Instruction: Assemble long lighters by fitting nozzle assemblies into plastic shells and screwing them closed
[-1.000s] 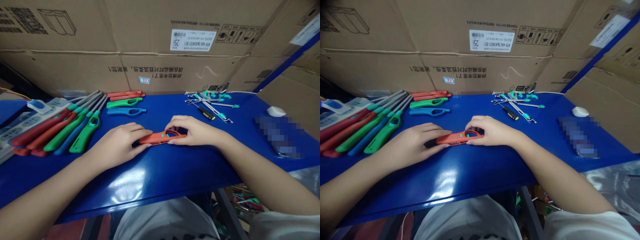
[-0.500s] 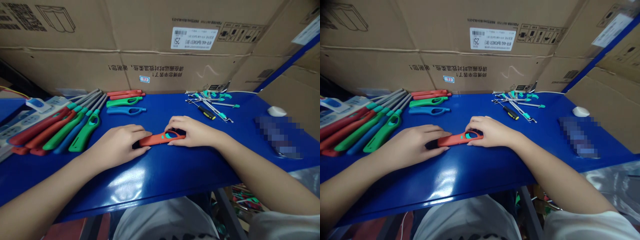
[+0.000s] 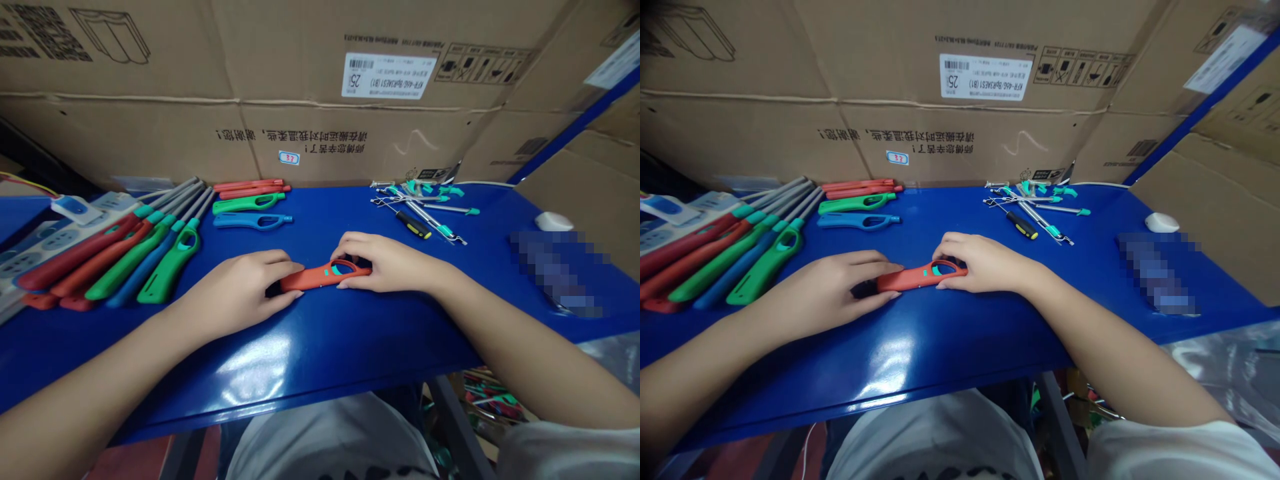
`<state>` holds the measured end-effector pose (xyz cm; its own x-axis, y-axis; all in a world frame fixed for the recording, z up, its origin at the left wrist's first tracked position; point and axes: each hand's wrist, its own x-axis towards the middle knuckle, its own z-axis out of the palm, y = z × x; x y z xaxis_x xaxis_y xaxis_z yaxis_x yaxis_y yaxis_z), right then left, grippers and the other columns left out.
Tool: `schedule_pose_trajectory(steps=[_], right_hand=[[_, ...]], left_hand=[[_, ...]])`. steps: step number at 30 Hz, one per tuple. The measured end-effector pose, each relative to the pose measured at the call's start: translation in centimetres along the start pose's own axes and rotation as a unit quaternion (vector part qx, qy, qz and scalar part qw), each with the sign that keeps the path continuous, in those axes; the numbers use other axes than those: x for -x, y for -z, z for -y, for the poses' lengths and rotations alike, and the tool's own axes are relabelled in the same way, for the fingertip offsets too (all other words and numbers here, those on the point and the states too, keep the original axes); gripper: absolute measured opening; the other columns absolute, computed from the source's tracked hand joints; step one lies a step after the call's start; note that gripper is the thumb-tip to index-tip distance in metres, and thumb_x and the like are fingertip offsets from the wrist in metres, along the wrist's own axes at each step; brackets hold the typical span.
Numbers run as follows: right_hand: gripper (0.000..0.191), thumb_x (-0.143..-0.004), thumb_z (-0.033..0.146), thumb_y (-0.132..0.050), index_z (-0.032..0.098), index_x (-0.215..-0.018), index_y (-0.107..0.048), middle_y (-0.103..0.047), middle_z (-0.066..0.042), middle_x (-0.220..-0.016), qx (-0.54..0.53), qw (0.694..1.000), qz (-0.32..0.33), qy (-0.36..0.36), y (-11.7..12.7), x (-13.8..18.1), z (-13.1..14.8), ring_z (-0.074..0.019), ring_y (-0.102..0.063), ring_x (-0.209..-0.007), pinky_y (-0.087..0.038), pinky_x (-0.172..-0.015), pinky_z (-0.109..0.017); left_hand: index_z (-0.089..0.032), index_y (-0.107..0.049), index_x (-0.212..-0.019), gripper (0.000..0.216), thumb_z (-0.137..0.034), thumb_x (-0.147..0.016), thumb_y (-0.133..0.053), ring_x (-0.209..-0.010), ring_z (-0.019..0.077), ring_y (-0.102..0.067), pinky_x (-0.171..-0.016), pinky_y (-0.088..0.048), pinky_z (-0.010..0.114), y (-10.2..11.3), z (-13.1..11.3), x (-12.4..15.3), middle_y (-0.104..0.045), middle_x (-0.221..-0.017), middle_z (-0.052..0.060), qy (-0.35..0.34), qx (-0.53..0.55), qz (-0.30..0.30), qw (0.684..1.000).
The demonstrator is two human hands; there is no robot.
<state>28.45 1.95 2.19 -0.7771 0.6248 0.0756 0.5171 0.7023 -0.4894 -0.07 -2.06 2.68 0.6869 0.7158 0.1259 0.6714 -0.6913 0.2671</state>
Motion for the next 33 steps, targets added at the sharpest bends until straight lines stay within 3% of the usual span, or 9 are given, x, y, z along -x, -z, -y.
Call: schedule_pose_trajectory(steps=[5, 9, 12, 16, 22, 27, 33], right_hand=[[0.037, -0.088, 0.04, -0.074, 0.02, -0.118, -0.067, -0.064, -0.008, -0.112, 0.008, 1.0, 0.004, -0.008, 0.2, 0.0, 0.1, -0.0197, -0.061, -0.093, -0.047, -0.078, -0.03], [0.038, -0.09, 0.035, -0.069, 0.019, -0.125, -0.067, -0.065, -0.009, -0.115, 0.076, 0.997, 0.017, 0.012, 0.5, 0.1, 0.5, -0.0231, -0.063, -0.1, -0.048, -0.085, -0.034], [0.039, -0.09, 0.029, -0.065, 0.017, -0.127, -0.068, -0.066, -0.011, -0.116, 0.141, 0.99, 0.024, 0.017, 0.4, 0.2, 0.7, -0.0238, -0.065, -0.094, -0.047, -0.08, -0.033], [0.028, -0.098, 0.032, -0.056, 0.017, -0.113, -0.073, -0.069, -0.01, -0.106, 0.178, 0.983, 0.022, 0.04, 0.0, 0.2, 0.7, -0.0215, -0.064, -0.085, -0.044, -0.072, -0.032], [0.037, -0.106, 0.037, -0.043, 0.014, -0.103, -0.073, -0.068, -0.009, -0.092, 0.19, 0.979, 0.013, 0.067, -0.1, 0.3, 0.8, -0.0192, -0.06, -0.077, -0.041, -0.071, -0.031], [0.039, -0.105, 0.044, -0.046, 0.016, -0.108, -0.072, -0.072, -0.009, -0.098, 0.163, 0.986, -0.023, 0.03, 0.4, 0.2, 0.8, -0.0203, -0.065, -0.083, -0.042, -0.072, -0.03], [0.034, -0.105, 0.041, -0.047, 0.017, -0.107, -0.07, -0.073, -0.008, -0.098, 0.17, 0.983, -0.062, -0.006, 1.0, 0.3, 0.4, -0.0212, -0.067, -0.087, -0.041, -0.072, -0.03]], left_hand=[[-0.021, -0.07, -0.117, 0.027, -0.035, -0.098, -0.059, -0.088, 0.0213, -0.07, -0.077, -0.056, 0.032, -0.2, 0.0, -0.1, -0.07, -0.107, 0.007, 0.001, 0.008, 0.001, 1.0], [-0.017, -0.069, -0.122, 0.031, -0.031, -0.096, -0.059, -0.089, 0.0238, -0.071, -0.078, -0.057, 0.034, -0.6, 0.0, 0.0, -0.07, -0.108, 0.009, 0.002, -0.027, 0.001, 1.0], [-0.014, -0.067, -0.129, 0.038, -0.025, -0.094, -0.059, -0.094, 0.0276, -0.072, -0.081, -0.059, 0.038, -0.9, 0.0, 0.0, -0.071, -0.112, 0.013, -0.002, -0.068, -0.006, 0.998], [-0.015, -0.067, -0.129, 0.036, -0.03, -0.1, -0.051, -0.095, 0.0265, -0.072, -0.083, -0.059, 0.038, -1.1, 0.3, -0.1, -0.072, -0.112, 0.012, -0.011, -0.077, -0.027, 0.997], [-0.016, -0.069, -0.117, 0.034, -0.036, -0.105, -0.044, -0.094, 0.0252, -0.071, -0.083, -0.058, 0.037, -1.1, 0.5, -0.1, -0.073, -0.106, 0.01, -0.037, -0.07, -0.055, 0.995], [-0.015, -0.068, -0.108, 0.032, -0.035, -0.105, -0.043, -0.087, 0.0262, -0.071, -0.074, -0.057, 0.036, -0.5, 0.3, 0.2, -0.073, -0.099, 0.01, -0.017, -0.105, -0.081, 0.991], [-0.016, -0.066, -0.112, 0.034, -0.037, -0.105, -0.041, -0.09, 0.0292, -0.071, -0.076, -0.057, 0.04, 0.1, 0.5, 0.1, -0.072, -0.102, 0.011, 0.016, -0.118, -0.08, 0.99]])
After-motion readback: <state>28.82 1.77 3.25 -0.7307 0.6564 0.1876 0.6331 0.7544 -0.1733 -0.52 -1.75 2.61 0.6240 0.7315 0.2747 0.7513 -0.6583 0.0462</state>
